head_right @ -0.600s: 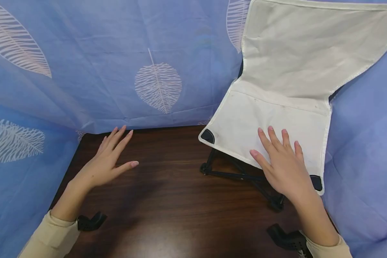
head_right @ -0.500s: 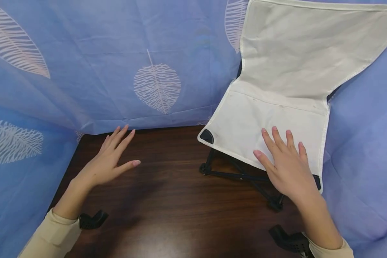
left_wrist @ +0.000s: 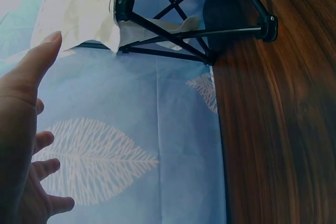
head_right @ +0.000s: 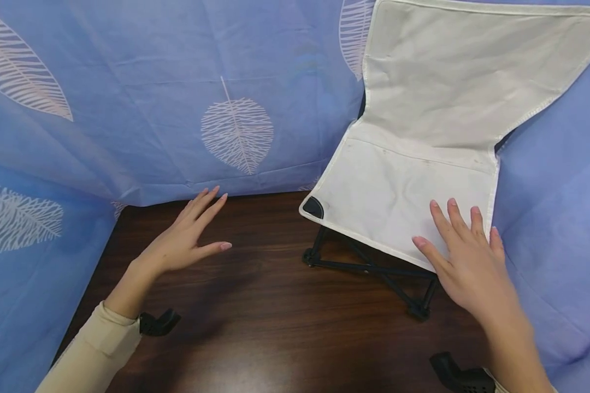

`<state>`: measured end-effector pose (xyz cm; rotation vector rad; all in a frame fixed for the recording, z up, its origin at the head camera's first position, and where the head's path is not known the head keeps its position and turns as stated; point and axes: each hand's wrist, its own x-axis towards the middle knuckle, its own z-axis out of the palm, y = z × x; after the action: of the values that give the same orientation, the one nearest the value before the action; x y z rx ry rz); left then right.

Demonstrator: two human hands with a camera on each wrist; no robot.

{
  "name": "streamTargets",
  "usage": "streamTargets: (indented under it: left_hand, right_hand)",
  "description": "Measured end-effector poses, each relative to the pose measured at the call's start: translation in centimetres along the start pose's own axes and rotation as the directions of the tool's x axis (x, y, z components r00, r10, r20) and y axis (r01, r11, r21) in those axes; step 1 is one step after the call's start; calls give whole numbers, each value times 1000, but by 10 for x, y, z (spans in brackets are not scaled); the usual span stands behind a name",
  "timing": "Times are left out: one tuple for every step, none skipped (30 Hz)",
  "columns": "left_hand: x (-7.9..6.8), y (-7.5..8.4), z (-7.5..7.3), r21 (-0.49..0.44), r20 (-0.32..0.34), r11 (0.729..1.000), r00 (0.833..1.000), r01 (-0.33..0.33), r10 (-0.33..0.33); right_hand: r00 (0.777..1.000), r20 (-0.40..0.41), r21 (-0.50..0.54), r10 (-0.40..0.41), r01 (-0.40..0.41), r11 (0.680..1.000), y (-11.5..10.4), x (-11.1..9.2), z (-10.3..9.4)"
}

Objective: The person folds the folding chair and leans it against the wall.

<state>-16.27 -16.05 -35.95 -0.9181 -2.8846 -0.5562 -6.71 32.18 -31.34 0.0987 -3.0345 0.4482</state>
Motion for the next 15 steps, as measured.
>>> streamTargets:
  left_hand:
    - [3, 0, 1, -6, 0, 1000, 1000, -13, 13]
    - [6, 1, 3, -14, 0, 1000, 1000, -26, 26]
    - [9, 2, 4, -25, -2, 999, 999, -40, 40]
    - [12, 2, 5, -36, -4, 998, 999, -53, 53]
    - [15, 3, 7, -48, -5, 997, 998, -63, 63]
    - [18, 4, 8, -62, -4, 996, 997, -72, 71]
    - [21, 5, 10, -75, -5, 994, 997, -79, 79]
    - [24, 6, 11, -92, -6, 992, 996, -86, 86]
    - [26, 8, 12, -107, -5, 990, 996, -88, 88]
    - [29, 9, 14, -121, -3, 989, 996, -91, 91]
    - [31, 11, 16, -134, -1, 986, 995, -95, 96]
    - [34, 12, 17, -146, 0, 984, 995, -100, 101]
    - [36, 14, 19, -157, -1, 982, 994, -109, 110]
    - [39, 15, 20, -170, -1, 979, 993, -113, 114]
    - [41, 17, 22, -179, 0, 977, 993, -114, 116]
  right_hand:
    - [1000, 3, 0, 4, -4, 1000, 1, -1, 0]
    - [1000, 4, 0, 5, -5, 1000, 3, -2, 1]
    - [1000, 5, 1, 4, -4, 1000, 4, -2, 1]
    - [1000, 6, 3, 0, 0, 1000, 6, -3, 1]
    - [1000, 8, 5, -5, 5, 1000, 8, -4, 2]
    - [1000, 11, 5, -9, 9, 1000, 10, -6, 3]
    - [1000, 14, 6, -14, 14, 1000, 11, -7, 4]
    - [1000, 18, 8, -18, 18, 1000, 13, -8, 4]
    - [1000, 23, 8, -21, 21, 1000, 14, -9, 5]
    - [999, 28, 10, -23, 22, 1000, 15, -11, 6]
    - [999, 33, 14, -23, 22, 1000, 16, -12, 7]
    - [999, 34, 17, -23, 22, 1000, 17, -13, 7]
    - [999, 36, 20, -21, 20, 1000, 18, -14, 8]
    - [999, 38, 21, -19, 18, 1000, 19, -15, 9]
    - [999, 36, 21, -16, 15, 1000, 20, -16, 10]
